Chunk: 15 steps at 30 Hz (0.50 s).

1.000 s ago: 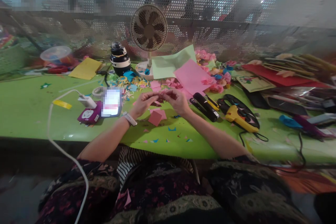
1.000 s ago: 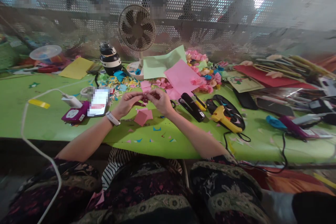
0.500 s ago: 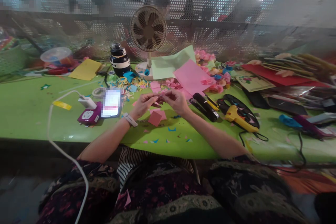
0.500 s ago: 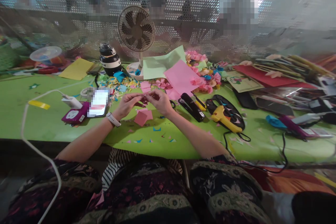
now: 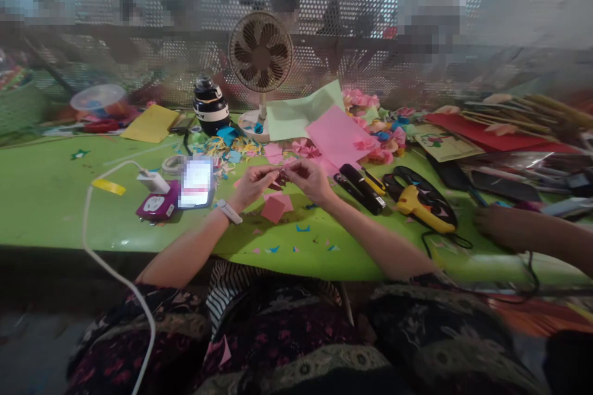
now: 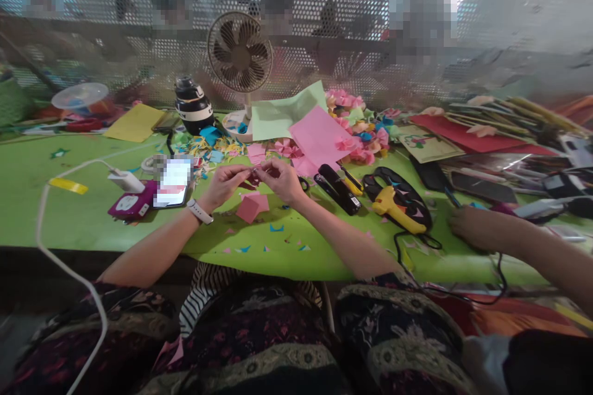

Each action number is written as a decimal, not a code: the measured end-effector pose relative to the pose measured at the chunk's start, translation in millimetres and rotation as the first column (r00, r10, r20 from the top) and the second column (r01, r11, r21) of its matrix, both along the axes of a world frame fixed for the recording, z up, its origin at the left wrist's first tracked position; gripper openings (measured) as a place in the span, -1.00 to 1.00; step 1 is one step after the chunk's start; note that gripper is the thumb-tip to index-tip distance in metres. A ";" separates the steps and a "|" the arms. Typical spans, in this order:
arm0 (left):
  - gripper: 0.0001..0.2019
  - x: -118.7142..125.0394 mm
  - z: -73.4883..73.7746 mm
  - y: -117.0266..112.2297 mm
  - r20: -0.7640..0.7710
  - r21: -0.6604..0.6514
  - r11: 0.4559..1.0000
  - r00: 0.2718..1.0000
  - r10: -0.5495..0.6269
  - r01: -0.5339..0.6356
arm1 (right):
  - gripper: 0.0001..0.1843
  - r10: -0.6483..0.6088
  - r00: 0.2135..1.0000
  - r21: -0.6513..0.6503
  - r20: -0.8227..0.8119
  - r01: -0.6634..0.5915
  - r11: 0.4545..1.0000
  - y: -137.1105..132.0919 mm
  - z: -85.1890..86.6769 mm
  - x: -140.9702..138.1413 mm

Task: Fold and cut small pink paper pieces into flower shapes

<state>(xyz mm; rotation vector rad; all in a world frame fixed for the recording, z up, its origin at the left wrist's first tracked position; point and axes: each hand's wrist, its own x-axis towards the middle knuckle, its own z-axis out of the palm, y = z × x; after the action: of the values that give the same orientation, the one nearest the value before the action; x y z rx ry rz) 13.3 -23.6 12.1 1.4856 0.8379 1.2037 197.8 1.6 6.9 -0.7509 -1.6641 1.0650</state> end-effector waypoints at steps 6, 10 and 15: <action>-0.62 0.0 -0.5 2.0 0.003 0.003 1.000 1.000 -0.003 0.003 | -0.42 -0.016 0.999 0.011 0.029 0.015 1.000 -0.6 1.3 1.7; -0.62 1.5 1.8 0.9 0.035 -0.051 0.998 0.999 0.029 -0.027 | -0.40 -0.064 0.998 -0.026 0.009 0.065 0.998 -2.6 10.0 7.5; -0.63 2.5 2.6 -1.4 0.051 -0.141 0.990 0.999 -0.002 0.010 | -0.32 0.046 0.987 -0.077 0.155 -0.035 0.996 -5.9 16.8 10.6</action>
<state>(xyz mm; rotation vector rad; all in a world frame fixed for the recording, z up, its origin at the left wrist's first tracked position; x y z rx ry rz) 15.8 -25.0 14.6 1.3364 0.8657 1.1488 208.4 -4.3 23.7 -0.8709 -1.7873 1.1252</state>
